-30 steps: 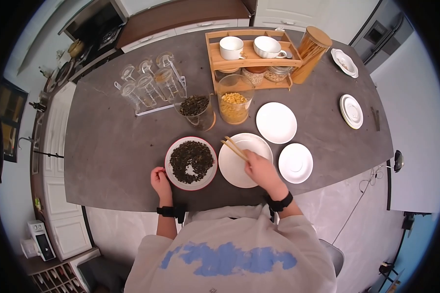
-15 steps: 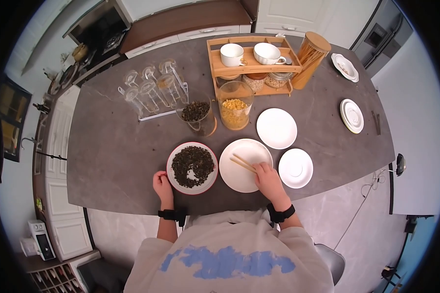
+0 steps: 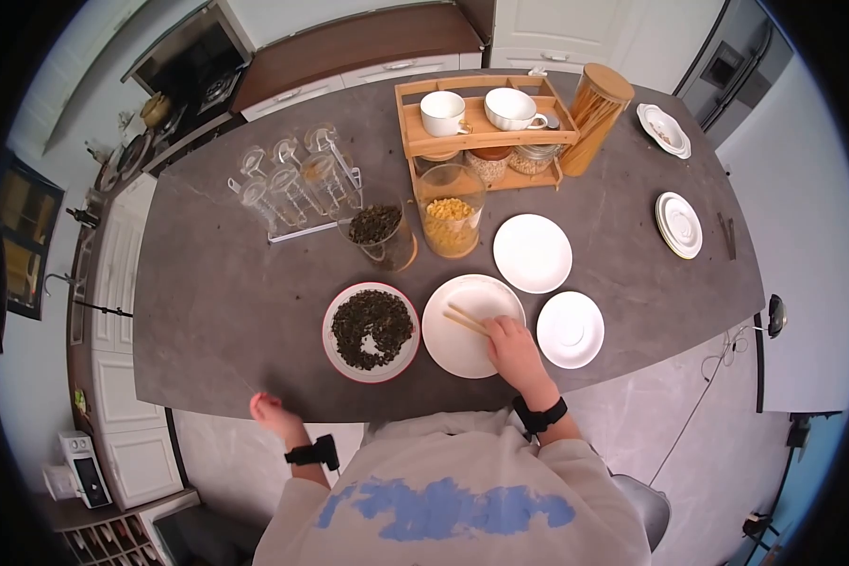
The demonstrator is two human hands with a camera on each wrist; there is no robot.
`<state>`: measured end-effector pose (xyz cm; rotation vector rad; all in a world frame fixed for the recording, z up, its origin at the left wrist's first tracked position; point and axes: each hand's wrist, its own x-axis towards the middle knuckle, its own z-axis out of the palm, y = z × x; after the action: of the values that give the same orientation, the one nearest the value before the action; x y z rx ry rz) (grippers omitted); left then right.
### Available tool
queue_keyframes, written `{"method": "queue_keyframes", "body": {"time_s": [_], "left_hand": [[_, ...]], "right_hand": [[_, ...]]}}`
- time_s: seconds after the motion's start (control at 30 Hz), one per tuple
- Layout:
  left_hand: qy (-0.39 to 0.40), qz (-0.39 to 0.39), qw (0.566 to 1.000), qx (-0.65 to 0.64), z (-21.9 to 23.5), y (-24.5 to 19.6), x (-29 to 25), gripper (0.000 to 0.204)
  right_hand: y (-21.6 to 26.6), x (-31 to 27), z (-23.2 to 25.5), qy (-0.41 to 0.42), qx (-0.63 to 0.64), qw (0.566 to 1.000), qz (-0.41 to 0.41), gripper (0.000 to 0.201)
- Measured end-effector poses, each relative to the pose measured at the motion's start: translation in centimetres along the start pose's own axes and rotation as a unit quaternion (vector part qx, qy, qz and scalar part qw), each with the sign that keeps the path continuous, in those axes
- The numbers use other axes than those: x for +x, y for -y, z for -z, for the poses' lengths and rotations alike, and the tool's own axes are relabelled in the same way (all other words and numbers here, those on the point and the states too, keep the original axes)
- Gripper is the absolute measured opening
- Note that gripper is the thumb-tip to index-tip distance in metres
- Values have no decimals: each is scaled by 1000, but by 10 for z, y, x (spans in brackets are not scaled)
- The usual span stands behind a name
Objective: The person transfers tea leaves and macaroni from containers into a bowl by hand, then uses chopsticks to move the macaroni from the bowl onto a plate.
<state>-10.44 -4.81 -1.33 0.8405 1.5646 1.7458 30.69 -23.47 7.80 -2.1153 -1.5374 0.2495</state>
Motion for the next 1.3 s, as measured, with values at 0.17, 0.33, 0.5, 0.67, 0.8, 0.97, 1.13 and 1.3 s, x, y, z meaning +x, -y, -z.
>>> {"method": "queue_keyframes", "body": {"time_s": [0.17,0.33,0.5,0.67,0.8,0.97,1.13,1.3], "left_hand": [[-164,-45,969,179,113,39,3,19],[-128,138,876,444,243,112,-82,30],[106,371,718,579,289,90,-114,29],[274,295,705,584,284,68,-125,27],[370,222,703,565,276,58,-142,27],[469,151,687,534,270,56,-168,26],[529,108,662,520,259,59,-192,25],[548,83,659,509,260,60,-206,25]], "right_hand": [[-5,-2,-9,-4,3,1000,23,35],[-1,2,-9,-9,4,999,35,36],[3,4,-7,-13,12,999,41,35],[4,4,-6,-10,2,998,57,36],[8,12,3,7,3,997,80,36],[14,23,15,20,-6,993,112,36],[18,34,13,24,-11,988,152,37],[25,43,8,45,-7,981,188,38]]}}
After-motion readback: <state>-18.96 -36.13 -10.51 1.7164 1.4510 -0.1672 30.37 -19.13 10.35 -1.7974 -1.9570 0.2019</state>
